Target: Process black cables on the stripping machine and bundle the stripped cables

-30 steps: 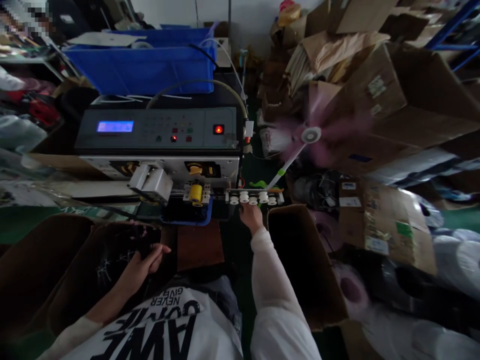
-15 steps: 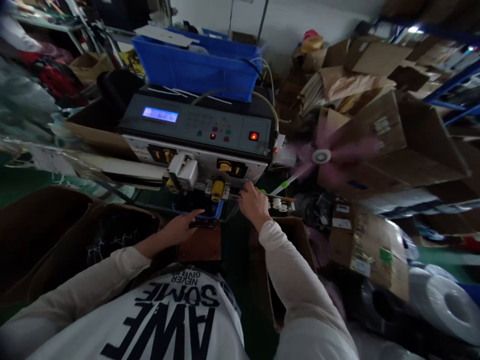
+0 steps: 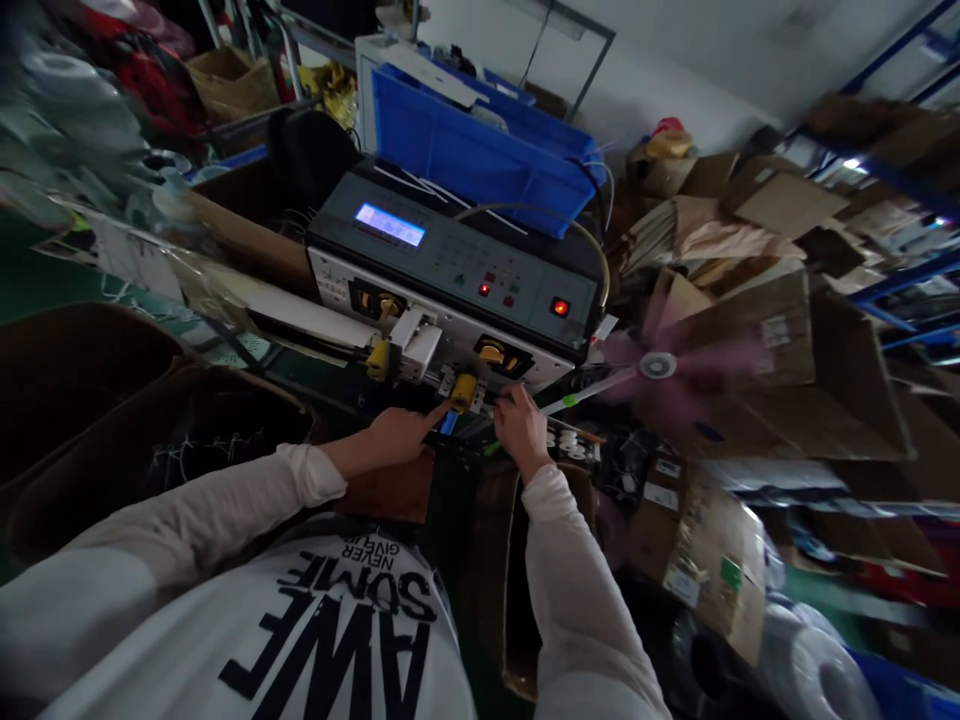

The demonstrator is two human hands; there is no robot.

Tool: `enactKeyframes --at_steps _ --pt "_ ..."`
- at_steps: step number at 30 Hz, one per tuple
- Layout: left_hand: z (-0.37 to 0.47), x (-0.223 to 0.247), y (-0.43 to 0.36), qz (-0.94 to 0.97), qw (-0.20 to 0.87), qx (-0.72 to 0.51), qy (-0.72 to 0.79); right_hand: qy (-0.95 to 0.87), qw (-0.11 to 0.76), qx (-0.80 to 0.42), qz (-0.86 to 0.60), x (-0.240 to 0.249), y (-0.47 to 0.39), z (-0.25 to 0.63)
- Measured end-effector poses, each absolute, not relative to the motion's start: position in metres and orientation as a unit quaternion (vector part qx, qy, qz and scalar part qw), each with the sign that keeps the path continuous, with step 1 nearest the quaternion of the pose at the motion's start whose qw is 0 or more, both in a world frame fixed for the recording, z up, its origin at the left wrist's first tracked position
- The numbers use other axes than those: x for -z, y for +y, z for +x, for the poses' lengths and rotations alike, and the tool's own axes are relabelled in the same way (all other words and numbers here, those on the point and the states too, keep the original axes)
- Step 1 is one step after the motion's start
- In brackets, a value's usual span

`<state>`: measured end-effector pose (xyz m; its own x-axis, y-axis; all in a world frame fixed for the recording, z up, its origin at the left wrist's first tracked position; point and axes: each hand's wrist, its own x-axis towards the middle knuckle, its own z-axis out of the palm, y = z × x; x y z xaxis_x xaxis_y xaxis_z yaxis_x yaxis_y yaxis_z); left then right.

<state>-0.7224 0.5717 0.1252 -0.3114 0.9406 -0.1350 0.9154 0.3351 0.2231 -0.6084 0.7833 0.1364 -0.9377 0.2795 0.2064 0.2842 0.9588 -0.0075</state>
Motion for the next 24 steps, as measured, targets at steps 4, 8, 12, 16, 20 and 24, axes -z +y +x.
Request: enactKeyframes --at_steps 4,8,12,16,20,24 --pt "-0.726 -0.122 0.579 0.594 0.113 -0.019 0.796 -0.985 0.098 0.013 -0.139 -0.135 0.788 -0.603" --pt "-0.725 -0.122 0.584 0.596 0.117 0.002 0.794 -0.985 0.102 0.008 -0.141 -0.13 0.786 -0.605" --pt "-0.723 -0.124 0.59 0.584 0.124 0.002 0.802 -0.986 0.112 0.002 -0.122 -0.122 0.779 -0.613" --pt "-0.722 -0.126 0.592 0.581 0.127 -0.002 0.804 -0.988 0.096 0.023 -0.122 -0.129 0.777 -0.615" --pt "-0.722 -0.128 0.59 0.584 0.126 -0.006 0.802 -0.983 0.038 0.069 -0.168 -0.145 0.783 -0.608" --pt "-0.722 -0.13 0.591 0.581 0.129 0.002 0.803 -0.983 0.037 0.051 -0.171 -0.147 0.786 -0.606"
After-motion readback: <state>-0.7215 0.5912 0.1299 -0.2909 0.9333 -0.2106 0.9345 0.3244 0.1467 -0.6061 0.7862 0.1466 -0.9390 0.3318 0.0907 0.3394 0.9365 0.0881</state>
